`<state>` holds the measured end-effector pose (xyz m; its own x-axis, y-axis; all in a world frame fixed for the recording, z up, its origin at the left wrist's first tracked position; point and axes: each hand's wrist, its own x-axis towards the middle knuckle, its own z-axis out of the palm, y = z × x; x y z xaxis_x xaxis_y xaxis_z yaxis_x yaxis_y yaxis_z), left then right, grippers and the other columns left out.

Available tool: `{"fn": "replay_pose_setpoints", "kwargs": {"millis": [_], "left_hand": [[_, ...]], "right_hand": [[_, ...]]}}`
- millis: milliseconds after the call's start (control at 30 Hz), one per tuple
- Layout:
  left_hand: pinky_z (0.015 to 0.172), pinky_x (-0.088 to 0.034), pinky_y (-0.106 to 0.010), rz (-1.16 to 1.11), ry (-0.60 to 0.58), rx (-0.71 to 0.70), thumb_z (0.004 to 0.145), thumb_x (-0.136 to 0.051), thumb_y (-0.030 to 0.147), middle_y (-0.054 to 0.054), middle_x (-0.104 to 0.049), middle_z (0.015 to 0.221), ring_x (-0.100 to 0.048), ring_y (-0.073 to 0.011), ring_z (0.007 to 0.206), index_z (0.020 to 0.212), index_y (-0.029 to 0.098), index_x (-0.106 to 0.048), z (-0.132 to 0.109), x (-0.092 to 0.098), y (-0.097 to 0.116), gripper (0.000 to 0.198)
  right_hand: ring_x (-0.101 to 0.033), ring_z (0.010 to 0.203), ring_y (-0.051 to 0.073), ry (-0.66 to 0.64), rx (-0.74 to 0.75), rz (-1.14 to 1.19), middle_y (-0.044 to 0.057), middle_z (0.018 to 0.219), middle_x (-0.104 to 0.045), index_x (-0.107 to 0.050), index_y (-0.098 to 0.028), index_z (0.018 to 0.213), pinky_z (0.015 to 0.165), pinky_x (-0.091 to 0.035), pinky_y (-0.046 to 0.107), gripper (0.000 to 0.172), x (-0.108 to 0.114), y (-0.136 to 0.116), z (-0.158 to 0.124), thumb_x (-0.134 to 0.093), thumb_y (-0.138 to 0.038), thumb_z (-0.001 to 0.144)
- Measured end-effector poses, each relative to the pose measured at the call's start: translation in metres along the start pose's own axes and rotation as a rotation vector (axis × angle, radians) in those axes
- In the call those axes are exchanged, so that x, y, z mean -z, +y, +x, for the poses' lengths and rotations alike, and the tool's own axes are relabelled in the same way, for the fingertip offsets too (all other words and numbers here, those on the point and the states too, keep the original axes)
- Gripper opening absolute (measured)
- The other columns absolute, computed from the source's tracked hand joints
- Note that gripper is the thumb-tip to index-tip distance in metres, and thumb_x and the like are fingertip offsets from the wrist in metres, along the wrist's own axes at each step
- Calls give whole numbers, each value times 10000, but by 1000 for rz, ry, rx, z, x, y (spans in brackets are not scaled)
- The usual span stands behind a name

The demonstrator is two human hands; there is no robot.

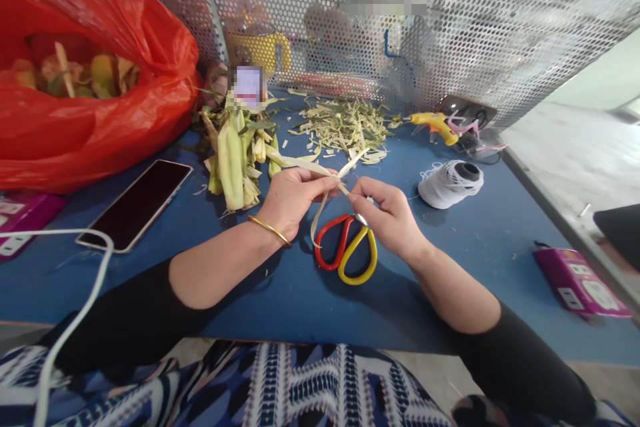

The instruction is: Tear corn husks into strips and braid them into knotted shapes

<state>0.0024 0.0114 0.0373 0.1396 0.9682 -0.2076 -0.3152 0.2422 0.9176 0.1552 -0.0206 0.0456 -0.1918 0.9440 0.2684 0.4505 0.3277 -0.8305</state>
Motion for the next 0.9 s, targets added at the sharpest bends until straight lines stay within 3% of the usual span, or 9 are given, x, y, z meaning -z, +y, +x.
{"fn": "replay_pose_setpoints", "kwargs": {"millis": [133, 233, 333, 500, 600, 667, 733, 833, 900], "left_hand": [[753, -526, -292, -10, -22, 37, 567, -825, 194, -25, -725, 677, -656, -136, 650, 720, 141, -744, -2, 1, 3, 182], [745, -526, -293, -8, -84, 76, 647, -786, 254, -46, -726, 697, -665, -147, 670, 744, 134, -743, -3, 2, 7, 161], [692, -522, -292, -4, -120, 106, 720, -735, 342, -57, -705, 668, -662, -160, 655, 745, 131, -730, -3, 3, 7, 213], [596, -476, -258, 132, -126, 72, 666, -784, 289, -21, -656, 605, -586, -123, 567, 642, 152, -706, -4, 1, 0, 160], [582, -471, -258, 173, -108, 61, 667, -773, 228, -7, -636, 569, -541, -104, 519, 609, 161, -708, -5, 0, -1, 110], [581, -471, -255, 202, -99, 61, 669, -766, 204, -7, -638, 568, -537, -101, 515, 612, 161, -719, -5, 0, -1, 86], [579, -472, -251, 231, -105, 61, 659, -772, 196, -4, -643, 572, -538, -99, 515, 639, 163, -738, -5, 0, 1, 52], [579, -470, -239, 280, -186, 66, 634, -794, 210, -6, -652, 570, -542, -94, 520, 625, 156, -739, -8, 0, 1, 78], [584, -471, -232, 305, -258, 86, 640, -788, 214, -9, -662, 575, -549, -91, 528, 604, 152, -733, -11, -1, 1, 90]], "right_hand": [[-382, 570, 99, -33, -38, 64, -43, 557, -427, -422, -203, 542, 578, -326, 256, 248, 4, 0, 1, -515, -248, 767], [-403, 549, 101, -32, -189, 170, -30, 541, -467, -500, -191, 543, 553, -326, 257, 277, 3, 1, 3, -523, -320, 788], [-482, 564, 117, 6, -376, 337, 3, 583, -554, -605, -173, 606, 546, -358, 260, 373, 0, 4, 6, -586, -498, 788], [-545, 604, 118, 134, -512, 595, 5, 632, -598, -625, -181, 653, 550, -390, 243, 444, -7, 13, 8, -790, -587, 580], [-497, 538, 98, 151, -486, 541, -14, 582, -566, -596, -184, 608, 525, -370, 245, 435, -7, 15, 6, -778, -578, 614], [-423, 473, 88, 155, -415, 337, -33, 484, -481, -534, -188, 514, 497, -333, 256, 469, -5, 13, 4, -710, -577, 709], [-363, 457, 85, 246, -269, 61, -44, 437, -394, -456, -195, 447, 500, -313, 267, 518, -2, 8, 2, -645, -528, 796], [-476, 588, 117, 358, -25, -197, -9, 580, -537, -562, -189, 542, 611, -388, 279, 359, 1, 4, -1, -646, -397, 822], [-566, 724, 152, 248, 14, -153, 23, 733, -646, -668, -197, 669, 710, -436, 300, 213, 1, 4, 0, -662, -362, 804]]}}
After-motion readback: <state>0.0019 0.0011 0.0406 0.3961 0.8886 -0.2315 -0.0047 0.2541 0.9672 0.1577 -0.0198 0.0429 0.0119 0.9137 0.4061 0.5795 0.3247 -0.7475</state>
